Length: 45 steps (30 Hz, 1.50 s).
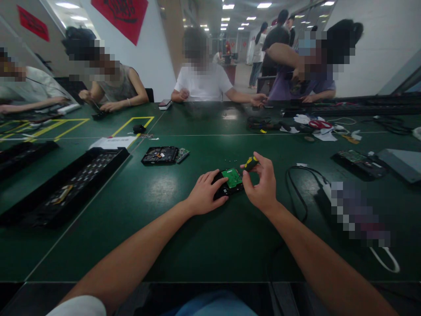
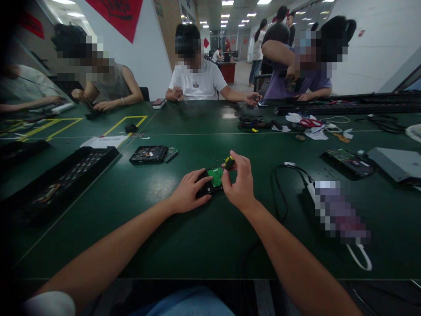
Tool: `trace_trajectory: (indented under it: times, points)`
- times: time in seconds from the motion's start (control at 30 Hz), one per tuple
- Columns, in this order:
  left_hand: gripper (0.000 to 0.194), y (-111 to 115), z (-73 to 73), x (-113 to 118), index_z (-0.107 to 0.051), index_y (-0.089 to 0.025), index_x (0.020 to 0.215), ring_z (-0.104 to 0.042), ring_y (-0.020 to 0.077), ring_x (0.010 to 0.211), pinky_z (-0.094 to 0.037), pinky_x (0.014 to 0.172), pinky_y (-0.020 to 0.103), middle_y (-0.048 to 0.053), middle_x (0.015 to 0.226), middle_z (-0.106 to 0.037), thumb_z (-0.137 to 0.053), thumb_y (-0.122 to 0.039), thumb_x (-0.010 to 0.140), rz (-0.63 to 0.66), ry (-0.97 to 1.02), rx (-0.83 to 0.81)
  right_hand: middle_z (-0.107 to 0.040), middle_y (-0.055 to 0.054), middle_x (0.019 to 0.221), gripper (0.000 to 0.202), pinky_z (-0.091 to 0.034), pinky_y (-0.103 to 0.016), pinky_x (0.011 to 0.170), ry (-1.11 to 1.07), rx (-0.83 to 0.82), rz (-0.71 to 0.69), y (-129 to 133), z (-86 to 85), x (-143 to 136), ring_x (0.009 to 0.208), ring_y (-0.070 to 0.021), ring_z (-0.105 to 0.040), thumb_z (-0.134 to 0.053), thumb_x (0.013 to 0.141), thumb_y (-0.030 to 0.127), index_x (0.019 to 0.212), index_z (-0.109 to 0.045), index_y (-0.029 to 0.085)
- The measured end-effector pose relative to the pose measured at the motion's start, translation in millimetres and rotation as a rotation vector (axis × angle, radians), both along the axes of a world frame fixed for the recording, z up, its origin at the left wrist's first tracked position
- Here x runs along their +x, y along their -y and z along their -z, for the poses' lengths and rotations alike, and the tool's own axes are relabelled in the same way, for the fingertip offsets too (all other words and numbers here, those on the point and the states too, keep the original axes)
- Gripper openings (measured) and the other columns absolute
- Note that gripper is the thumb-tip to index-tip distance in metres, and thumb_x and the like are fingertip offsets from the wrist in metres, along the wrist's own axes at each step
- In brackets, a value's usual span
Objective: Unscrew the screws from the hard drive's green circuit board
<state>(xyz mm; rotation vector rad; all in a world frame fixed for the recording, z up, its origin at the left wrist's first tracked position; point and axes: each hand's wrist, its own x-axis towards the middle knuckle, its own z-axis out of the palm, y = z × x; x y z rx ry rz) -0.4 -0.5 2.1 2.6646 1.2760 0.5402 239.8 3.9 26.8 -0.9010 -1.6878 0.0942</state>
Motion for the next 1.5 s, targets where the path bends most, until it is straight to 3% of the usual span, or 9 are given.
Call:
trace_trajectory:
  times: [0.17,0.53,1.17,1.4,1.5]
  points:
    - [0.071,0,-0.9,0,-0.050,-0.027,0.158,-0.038,0.0409,0.154,-0.035,0.124,0.062,0.017,0.169,-0.035,-0.070,-0.054,0.095,0.005,0.001,-0.013,-0.048,-0.013,0.144,0.075,-0.068,-0.051,0.088,-0.082,0.044,0.020,-1,-0.6,1,0.100,-0.0241,-0.074,-0.064,0.096,0.017,0.161,-0.033,0.036]
    - [0.070,-1,2.9,0,-0.049,-0.028,0.158,-0.038,0.0401,0.154,-0.036,0.124,0.062,0.016,0.169,-0.036,-0.068,-0.052,0.096,0.009,-0.002,0.000,-0.058,-0.012,0.131,0.062,-0.065,-0.050,0.082,-0.017,0.030,0.162,-5,-0.4,8,0.106,-0.0279,-0.064,-0.061,0.099,0.026,0.157,-0.041,0.034]
    - [0.069,-2,7.9,0,-0.049,-0.030,0.158,-0.039,0.0407,0.153,-0.039,0.122,0.063,0.014,0.169,-0.038,-0.067,-0.052,0.096,0.011,0.021,0.025,-0.058,-0.009,0.120,0.048,-0.062,-0.047,0.085,0.027,-0.081,0.175,-3,-2.4,8,0.099,-0.0243,-0.062,-0.056,0.104,0.031,0.151,-0.050,0.036]
    - [0.068,-2,6.0,1,-0.050,-0.028,0.157,-0.039,0.0412,0.153,-0.039,0.122,0.063,0.016,0.169,-0.037,-0.067,-0.053,0.096,0.011,-0.002,0.028,-0.062,-0.009,0.116,0.043,-0.059,-0.041,0.079,0.042,-0.174,0.185,-8,0.4,12,0.089,-0.0215,-0.063,-0.059,0.100,0.029,0.143,-0.057,0.027]
    - [0.068,-3,6.4,0,-0.051,-0.027,0.157,-0.040,0.0411,0.152,-0.039,0.122,0.063,0.016,0.169,-0.036,-0.068,-0.051,0.096,0.005,-0.011,0.021,-0.065,-0.010,0.120,0.042,-0.058,-0.042,0.084,0.052,-0.246,0.227,-13,3.6,15,0.095,-0.0235,-0.065,-0.060,0.096,0.025,0.139,-0.059,0.024]
